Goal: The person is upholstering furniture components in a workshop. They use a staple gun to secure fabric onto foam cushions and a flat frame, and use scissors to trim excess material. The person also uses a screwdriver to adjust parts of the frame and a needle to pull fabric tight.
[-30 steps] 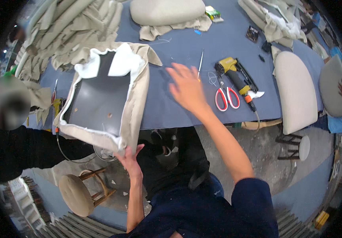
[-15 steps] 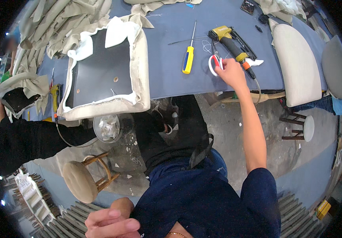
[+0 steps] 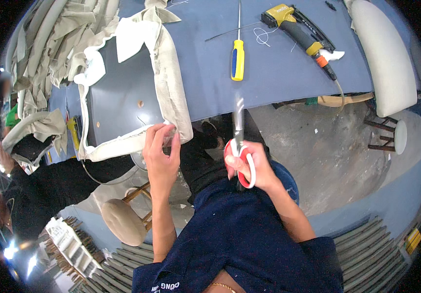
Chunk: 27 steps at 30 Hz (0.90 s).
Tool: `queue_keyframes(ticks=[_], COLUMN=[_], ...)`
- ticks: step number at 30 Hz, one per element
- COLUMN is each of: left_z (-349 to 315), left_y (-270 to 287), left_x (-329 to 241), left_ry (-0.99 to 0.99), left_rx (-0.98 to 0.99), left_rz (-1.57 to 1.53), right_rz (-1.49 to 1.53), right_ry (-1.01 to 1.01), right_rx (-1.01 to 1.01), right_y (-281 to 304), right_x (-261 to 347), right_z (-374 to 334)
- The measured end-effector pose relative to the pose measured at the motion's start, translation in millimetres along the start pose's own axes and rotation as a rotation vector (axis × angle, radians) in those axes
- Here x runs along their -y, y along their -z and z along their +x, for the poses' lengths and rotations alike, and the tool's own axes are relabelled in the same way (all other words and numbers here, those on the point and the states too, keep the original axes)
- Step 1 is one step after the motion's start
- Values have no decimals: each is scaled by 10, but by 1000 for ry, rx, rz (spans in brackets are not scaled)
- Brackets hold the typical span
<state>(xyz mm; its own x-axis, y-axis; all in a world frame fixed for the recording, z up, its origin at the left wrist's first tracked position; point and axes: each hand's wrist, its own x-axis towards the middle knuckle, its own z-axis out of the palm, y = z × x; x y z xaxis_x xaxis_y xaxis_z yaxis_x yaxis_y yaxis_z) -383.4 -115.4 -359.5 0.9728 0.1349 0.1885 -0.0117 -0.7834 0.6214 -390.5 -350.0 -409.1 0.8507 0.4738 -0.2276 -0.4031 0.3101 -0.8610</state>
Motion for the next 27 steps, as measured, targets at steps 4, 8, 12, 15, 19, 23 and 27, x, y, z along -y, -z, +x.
queue_keyframes(ticks=[4, 8, 12, 15, 19, 23, 27], left_z=[-43, 27, 147, 149, 138, 87, 61], left_y=[-7, 122, 164, 159, 139, 109, 38], left_x=[86, 4, 0, 77, 127, 137, 135], left_ry=[295, 230, 196, 194, 219, 239, 278], left_rx=[7, 141, 239, 264, 246, 199, 121], left_rz=[-169, -95, -59, -83, -134, -160, -210], right_rz=[167, 143, 167, 240, 393, 418, 374], right_ry=[-213, -290, -381, -476, -589, -586, -495], right_rx=[242, 436, 598, 643, 619, 590, 546], right_y=[-147, -130, -51, -30, -42, -72, -146], right_x=[-187, -271, -141, -195, -181, -258, -324], right_z=[42, 91, 193, 205, 193, 125, 130])
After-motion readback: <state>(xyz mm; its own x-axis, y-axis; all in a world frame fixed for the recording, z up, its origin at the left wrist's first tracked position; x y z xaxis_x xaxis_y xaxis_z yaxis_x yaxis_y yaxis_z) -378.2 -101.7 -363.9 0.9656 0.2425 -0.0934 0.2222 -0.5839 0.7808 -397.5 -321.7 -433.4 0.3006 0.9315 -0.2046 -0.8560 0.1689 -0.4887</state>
